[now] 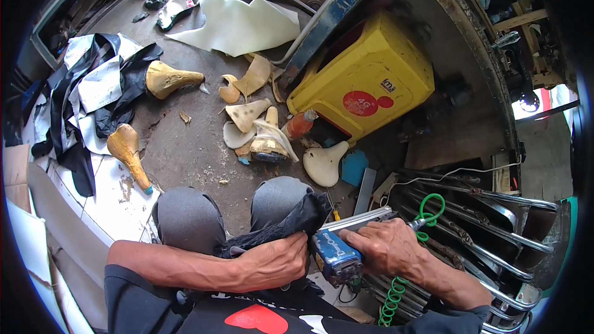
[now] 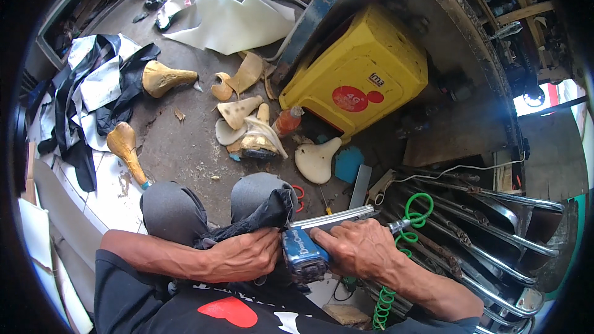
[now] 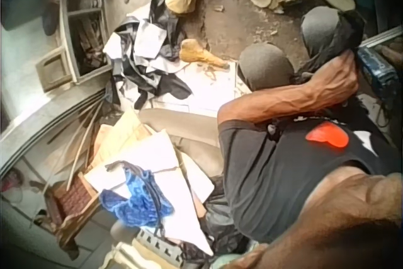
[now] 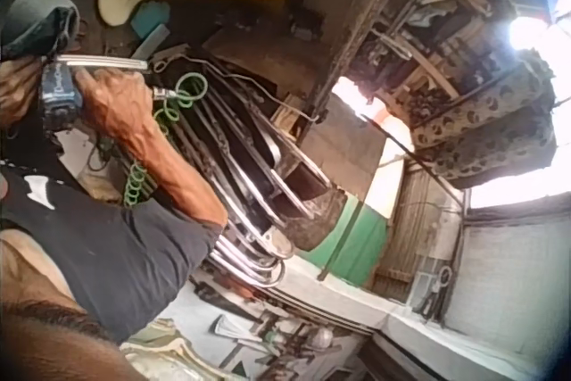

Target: The person reupholsters a bicycle seat by stretching a black cover over the foam and frame, then securing the edges using a pneumatic stapler.

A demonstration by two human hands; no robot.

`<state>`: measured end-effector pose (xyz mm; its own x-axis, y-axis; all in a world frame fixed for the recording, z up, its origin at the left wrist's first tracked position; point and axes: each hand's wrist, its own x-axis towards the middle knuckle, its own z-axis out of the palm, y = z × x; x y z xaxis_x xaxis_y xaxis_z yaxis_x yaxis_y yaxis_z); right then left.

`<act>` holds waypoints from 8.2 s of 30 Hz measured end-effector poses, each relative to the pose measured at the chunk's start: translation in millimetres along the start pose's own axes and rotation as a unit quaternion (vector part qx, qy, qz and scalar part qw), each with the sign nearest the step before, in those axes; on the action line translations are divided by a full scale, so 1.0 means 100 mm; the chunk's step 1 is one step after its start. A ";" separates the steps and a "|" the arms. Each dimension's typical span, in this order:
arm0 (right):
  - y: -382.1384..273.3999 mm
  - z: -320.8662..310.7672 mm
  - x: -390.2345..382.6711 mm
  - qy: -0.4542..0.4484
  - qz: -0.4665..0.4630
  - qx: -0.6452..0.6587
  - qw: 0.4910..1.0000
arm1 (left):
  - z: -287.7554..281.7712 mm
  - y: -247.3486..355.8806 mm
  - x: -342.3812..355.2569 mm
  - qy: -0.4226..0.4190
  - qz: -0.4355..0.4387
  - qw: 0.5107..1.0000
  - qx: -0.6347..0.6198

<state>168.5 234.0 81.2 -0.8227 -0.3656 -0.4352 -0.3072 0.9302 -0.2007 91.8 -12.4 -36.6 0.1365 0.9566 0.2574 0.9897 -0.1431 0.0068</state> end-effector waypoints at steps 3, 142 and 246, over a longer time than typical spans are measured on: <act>-0.08 -0.06 0.06 -0.021 0.016 -0.043 0.999 | -0.01 -0.04 0.01 -0.050 0.018 0.998 -0.021; -0.24 0.37 -0.04 -0.036 0.109 0.059 0.992 | 0.22 0.01 -0.13 0.051 0.109 0.992 -0.028; -0.90 1.67 0.42 0.503 0.206 0.369 0.754 | 0.30 0.43 -0.07 0.197 -0.235 0.941 -0.144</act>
<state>241.4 129.6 -65.1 -0.8361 0.5033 0.2183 0.1171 0.5525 -0.8253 135.0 -18.0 -67.6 -0.3955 0.7712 0.4989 0.8762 0.1539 0.4567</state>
